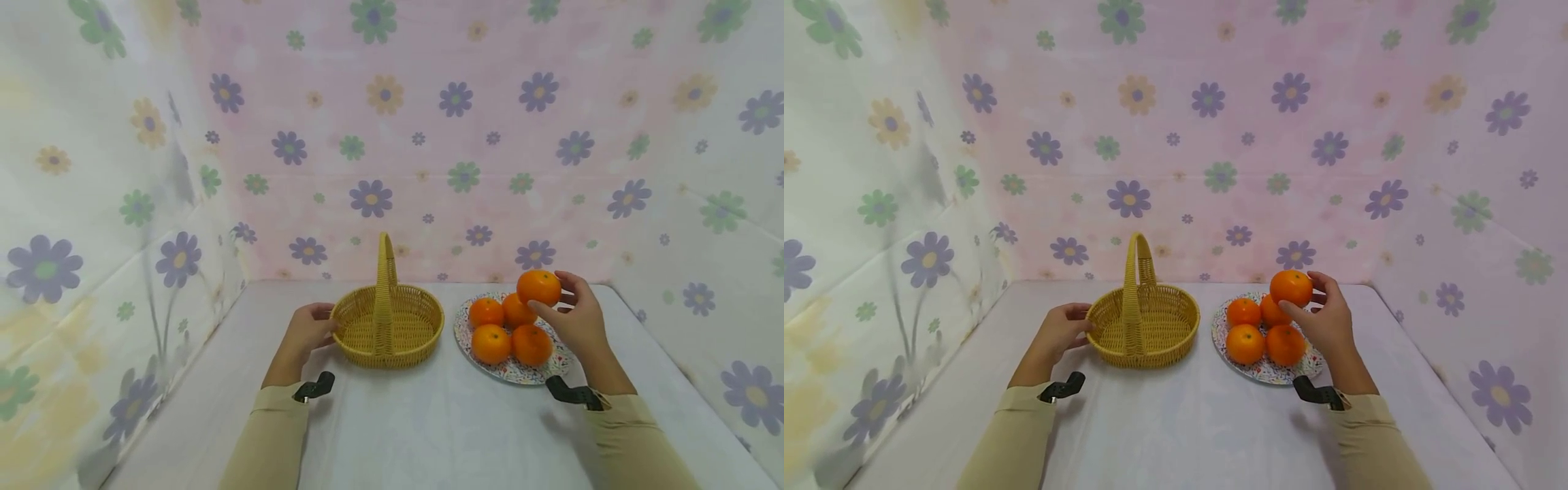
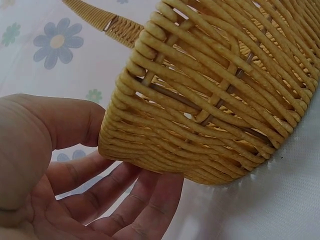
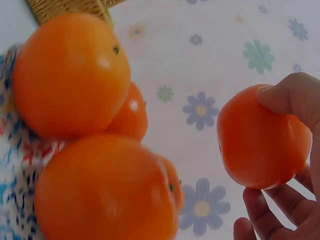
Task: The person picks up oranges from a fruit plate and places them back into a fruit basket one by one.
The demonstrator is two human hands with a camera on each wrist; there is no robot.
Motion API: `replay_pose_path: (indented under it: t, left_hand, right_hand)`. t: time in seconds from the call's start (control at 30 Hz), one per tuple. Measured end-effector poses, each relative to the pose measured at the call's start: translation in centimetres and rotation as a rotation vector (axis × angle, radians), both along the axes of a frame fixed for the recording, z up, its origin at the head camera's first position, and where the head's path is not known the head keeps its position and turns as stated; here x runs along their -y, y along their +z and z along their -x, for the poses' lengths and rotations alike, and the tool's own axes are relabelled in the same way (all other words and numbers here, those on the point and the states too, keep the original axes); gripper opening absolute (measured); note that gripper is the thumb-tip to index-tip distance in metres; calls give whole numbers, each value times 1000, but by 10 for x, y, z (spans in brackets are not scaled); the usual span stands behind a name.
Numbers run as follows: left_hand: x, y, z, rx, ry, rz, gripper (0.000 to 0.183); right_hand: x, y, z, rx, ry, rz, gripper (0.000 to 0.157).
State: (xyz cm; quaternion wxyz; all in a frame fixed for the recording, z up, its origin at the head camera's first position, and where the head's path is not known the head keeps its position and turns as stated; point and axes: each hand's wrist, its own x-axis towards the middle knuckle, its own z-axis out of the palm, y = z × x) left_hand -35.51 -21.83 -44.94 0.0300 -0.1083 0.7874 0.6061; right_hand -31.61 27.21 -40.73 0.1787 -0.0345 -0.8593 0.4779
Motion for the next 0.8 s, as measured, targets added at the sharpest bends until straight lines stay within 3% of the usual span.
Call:
replay_pose_path:
  t: [0.5, 0.8]
  left_hand:
    - [1, 0, -2, 6, 2, 2, 53]
    - [1, 0, -1, 5, 5, -6, 52]
  right_hand:
    - [53, 17, 13, 6, 122, 98, 86]
    - [80, 7, 21, 32, 167, 143, 85]
